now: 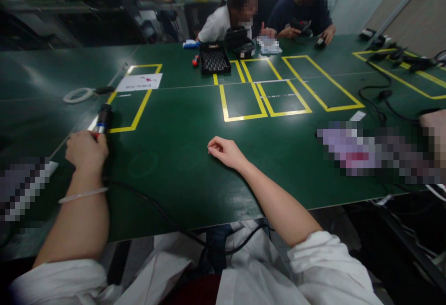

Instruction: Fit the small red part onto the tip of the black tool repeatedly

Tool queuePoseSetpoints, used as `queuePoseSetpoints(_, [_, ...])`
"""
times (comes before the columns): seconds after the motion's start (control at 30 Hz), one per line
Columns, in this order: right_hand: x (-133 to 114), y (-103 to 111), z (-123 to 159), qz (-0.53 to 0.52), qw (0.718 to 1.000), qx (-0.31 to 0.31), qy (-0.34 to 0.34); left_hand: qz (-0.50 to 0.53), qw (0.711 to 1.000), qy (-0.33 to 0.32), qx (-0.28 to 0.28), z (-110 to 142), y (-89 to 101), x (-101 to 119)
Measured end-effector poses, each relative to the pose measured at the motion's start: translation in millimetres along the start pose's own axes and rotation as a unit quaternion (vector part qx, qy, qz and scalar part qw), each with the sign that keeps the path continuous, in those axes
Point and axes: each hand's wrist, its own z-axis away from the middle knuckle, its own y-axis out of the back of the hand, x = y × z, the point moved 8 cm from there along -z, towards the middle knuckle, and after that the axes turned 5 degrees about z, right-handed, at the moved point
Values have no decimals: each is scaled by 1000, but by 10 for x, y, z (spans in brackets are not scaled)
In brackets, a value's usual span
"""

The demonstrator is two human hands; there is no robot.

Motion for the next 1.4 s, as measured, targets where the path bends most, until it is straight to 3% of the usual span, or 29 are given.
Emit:
queuePoseSetpoints(0.1, [0,-14,-4,3,1000,-2,0,42,998,-46,22,117,-18,323])
queuePoseSetpoints(0.23, [15,-20,-8,-4,1000,-3,-5,186,960,-191,-85,481,-273,1099])
queuePoseSetpoints(0.33, [29,-26,-10,-11,1000,-7,-4,291,903,-235,-212,879,-487,1626])
queuePoseSetpoints(0.5, [-7,-59,-1,-22,999,-25,22,454,781,-158,-400,1444,-700,2134])
queuePoseSetpoints(0.63, [-55,-109,12,-46,997,-52,39,472,741,-121,-461,1650,-726,2273])
queuePoseSetpoints(0.97, [-39,-108,8,-55,997,-39,33,507,723,-62,-465,1652,-784,2149])
queuePoseSetpoints(1.17, [-31,-107,9,-45,998,-41,27,468,741,-106,-469,1697,-752,2185])
queuePoseSetpoints(1.4, [-24,-89,4,-54,998,-29,18,482,750,-152,-428,1675,-689,2218])
